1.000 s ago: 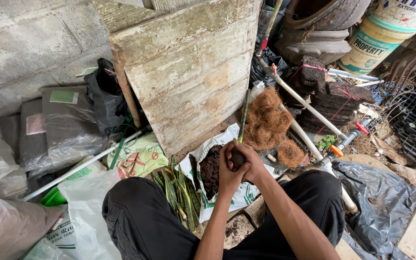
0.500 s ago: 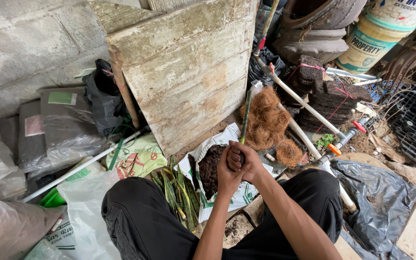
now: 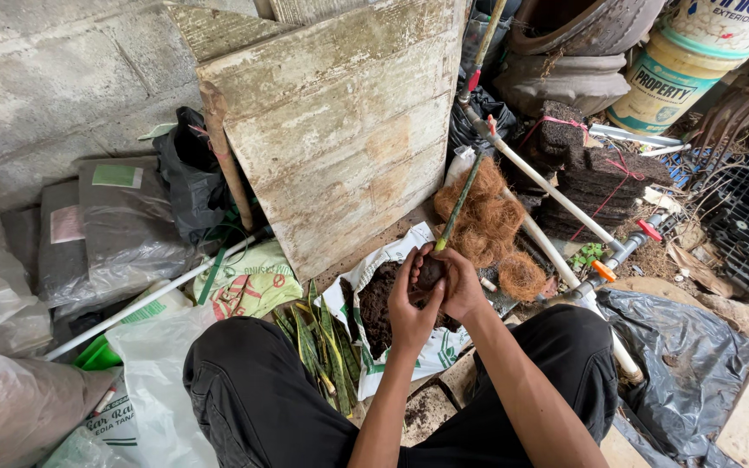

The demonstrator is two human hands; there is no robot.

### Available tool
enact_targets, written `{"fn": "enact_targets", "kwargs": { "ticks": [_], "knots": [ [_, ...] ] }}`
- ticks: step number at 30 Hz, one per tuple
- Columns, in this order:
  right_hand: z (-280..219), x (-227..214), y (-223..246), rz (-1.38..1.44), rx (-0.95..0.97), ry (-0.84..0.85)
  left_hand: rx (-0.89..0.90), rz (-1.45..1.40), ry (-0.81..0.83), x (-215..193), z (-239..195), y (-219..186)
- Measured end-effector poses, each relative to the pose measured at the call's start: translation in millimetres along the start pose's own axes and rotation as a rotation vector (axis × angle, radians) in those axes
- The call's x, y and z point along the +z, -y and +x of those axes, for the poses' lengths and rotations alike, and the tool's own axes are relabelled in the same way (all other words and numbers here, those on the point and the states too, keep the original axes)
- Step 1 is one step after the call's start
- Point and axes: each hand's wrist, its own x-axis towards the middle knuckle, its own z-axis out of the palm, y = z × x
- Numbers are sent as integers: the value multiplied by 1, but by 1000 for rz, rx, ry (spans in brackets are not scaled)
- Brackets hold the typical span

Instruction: The person sits on the ground and packs soil around the base of a plant cutting held in the left hand. They repeatedly scoop soil from a bag and press it into a ball around the cutting's roots.

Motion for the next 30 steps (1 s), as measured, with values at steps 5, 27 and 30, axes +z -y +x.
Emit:
{"fn": "enact_targets", "kwargs": {
  "ticks": [5,27,30],
  "knots": [
    [6,-6,-5,17,-26,14,-186,-293,15,5,2,-2],
    [5,-1,-7,28,13,-24,-660,-799,-52,-7,9,10],
    [9,-7,-8,-21,30,-109,-654,-903,-64,-9,10,9]
  ]
}}
